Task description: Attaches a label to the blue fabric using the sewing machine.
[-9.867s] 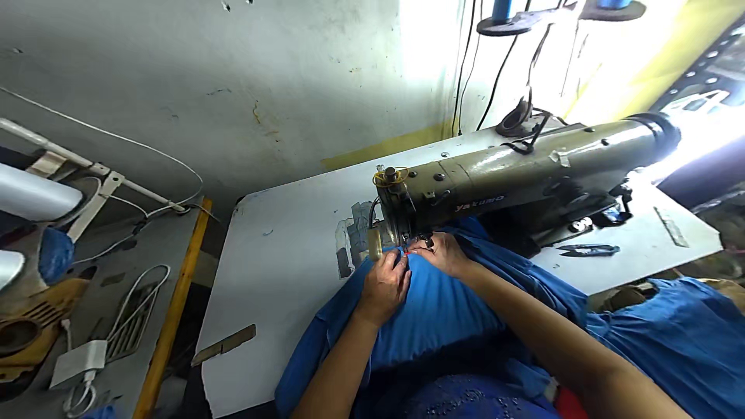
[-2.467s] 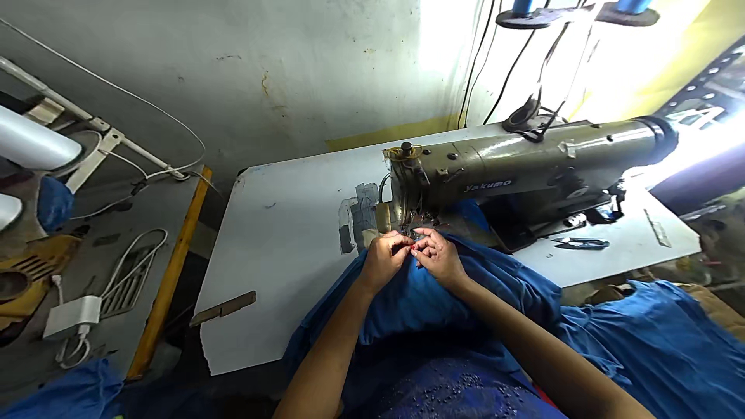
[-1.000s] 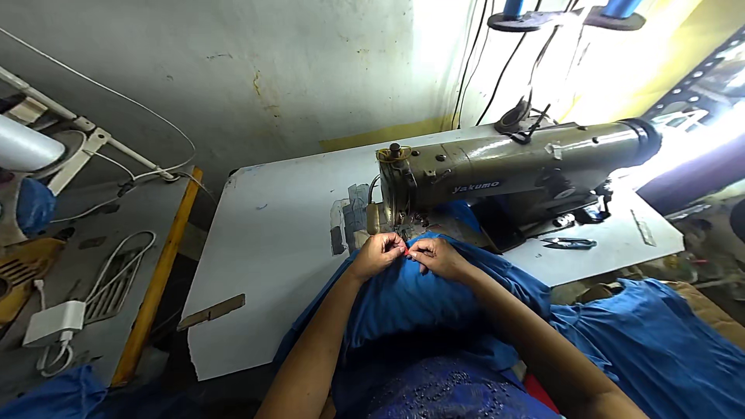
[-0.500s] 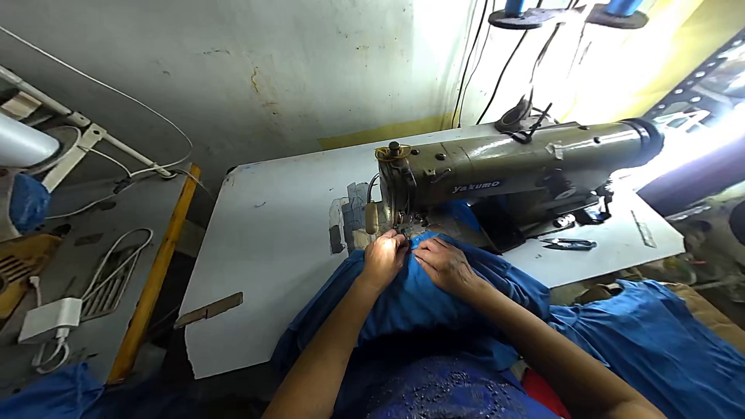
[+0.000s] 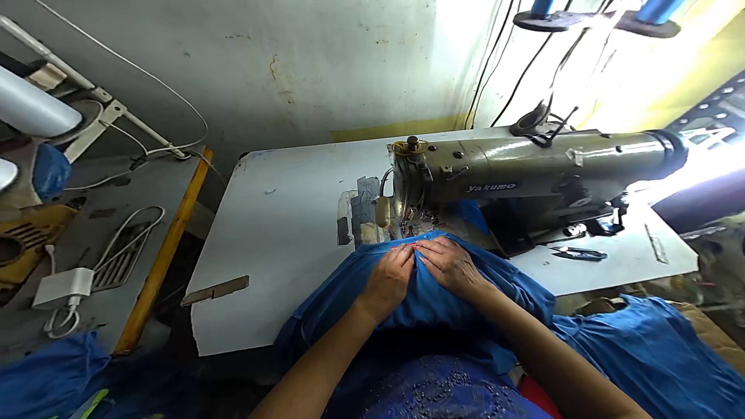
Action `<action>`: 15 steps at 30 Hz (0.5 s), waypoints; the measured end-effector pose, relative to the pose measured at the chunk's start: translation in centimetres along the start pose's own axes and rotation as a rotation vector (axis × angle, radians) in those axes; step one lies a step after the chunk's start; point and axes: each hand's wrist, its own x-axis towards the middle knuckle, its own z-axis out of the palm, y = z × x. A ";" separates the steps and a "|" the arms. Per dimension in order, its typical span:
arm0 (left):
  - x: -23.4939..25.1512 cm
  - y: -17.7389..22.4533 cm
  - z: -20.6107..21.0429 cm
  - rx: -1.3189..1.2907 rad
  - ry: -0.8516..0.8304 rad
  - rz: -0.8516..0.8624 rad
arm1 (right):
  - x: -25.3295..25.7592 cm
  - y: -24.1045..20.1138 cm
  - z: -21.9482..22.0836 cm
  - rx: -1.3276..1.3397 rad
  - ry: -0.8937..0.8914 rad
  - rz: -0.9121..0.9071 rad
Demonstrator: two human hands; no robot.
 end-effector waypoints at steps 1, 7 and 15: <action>-0.1 0.3 0.1 0.021 -0.011 -0.001 | 0.0 0.0 0.0 0.009 -0.003 0.005; 0.6 0.1 0.0 -0.041 -0.051 -0.017 | 0.1 0.6 -0.4 0.144 -0.025 0.074; 0.5 -0.7 0.0 -0.055 -0.053 0.018 | 0.8 0.6 -1.8 0.338 -0.087 0.237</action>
